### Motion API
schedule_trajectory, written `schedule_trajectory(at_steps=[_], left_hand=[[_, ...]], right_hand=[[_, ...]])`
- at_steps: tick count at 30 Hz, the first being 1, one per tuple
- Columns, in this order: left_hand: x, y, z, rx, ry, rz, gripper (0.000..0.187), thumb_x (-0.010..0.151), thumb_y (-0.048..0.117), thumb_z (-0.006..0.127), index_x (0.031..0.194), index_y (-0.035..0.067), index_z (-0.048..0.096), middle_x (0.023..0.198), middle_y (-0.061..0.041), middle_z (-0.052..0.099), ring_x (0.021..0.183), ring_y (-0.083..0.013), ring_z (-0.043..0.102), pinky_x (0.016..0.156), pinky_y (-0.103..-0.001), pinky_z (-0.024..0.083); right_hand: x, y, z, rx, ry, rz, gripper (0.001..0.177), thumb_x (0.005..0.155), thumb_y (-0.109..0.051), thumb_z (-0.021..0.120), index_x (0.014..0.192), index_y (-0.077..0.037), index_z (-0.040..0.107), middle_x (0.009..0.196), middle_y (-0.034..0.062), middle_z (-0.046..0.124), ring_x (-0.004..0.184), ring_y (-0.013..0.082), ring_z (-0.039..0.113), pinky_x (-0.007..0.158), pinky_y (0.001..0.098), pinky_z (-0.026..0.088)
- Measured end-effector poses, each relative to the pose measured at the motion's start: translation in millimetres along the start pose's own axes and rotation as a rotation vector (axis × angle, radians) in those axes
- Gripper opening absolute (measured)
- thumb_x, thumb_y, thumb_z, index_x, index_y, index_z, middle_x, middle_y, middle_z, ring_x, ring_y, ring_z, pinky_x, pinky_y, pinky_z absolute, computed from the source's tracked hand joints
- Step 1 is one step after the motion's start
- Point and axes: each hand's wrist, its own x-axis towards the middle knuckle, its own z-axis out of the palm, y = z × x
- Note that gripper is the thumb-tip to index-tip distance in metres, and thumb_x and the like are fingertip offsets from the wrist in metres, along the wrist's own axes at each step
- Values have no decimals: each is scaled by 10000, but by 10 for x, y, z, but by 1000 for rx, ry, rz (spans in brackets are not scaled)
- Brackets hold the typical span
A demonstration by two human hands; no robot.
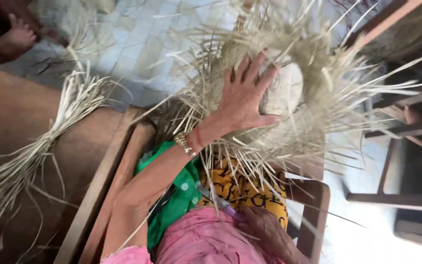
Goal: Trimming the excess straw from the brim of a handmade woven hat using a knife
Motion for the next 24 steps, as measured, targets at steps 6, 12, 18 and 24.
schedule_trajectory(at_steps=[6, 12, 18, 24], left_hand=[[-88, -47, 312, -405, 165, 10, 621, 854, 532, 284, 1283, 85, 253, 1311, -177, 297, 1190, -258, 345, 1000, -466, 311], [-277, -178, 525, -396, -67, -78, 44, 814, -24, 478, 775, -5, 481, 789, -113, 496, 534, -158, 456, 447, -221, 438], [-392, -289, 983, -256, -463, 23, 264, 761, 351, 455, 629, 130, 513, 529, -58, 555, 570, -271, 607, 574, -412, 404], [-413, -119, 686, -579, -630, 102, 336, 840, 364, 455, 635, 114, 550, 532, 10, 467, 474, -155, 492, 542, -324, 392]], right_hand=[[-281, 165, -112, 75, 56, -49, 363, 808, -207, 534, 1144, -95, 458, 1046, 102, 518, 913, 262, 548, 705, 349, 441], [-412, 109, -1109, 347, 583, 40, 202, 692, -76, 626, 889, -102, 664, 929, 38, 677, 869, 120, 653, 743, 186, 526], [520, 572, -1928, 211, 720, 95, 123, 872, -44, 521, 961, -59, 604, 843, 84, 616, 800, 231, 608, 727, 324, 491], [1060, 1489, -1506, 311, 417, 212, 146, 815, 15, 490, 898, -7, 608, 676, 176, 615, 660, 281, 619, 589, 387, 477]])
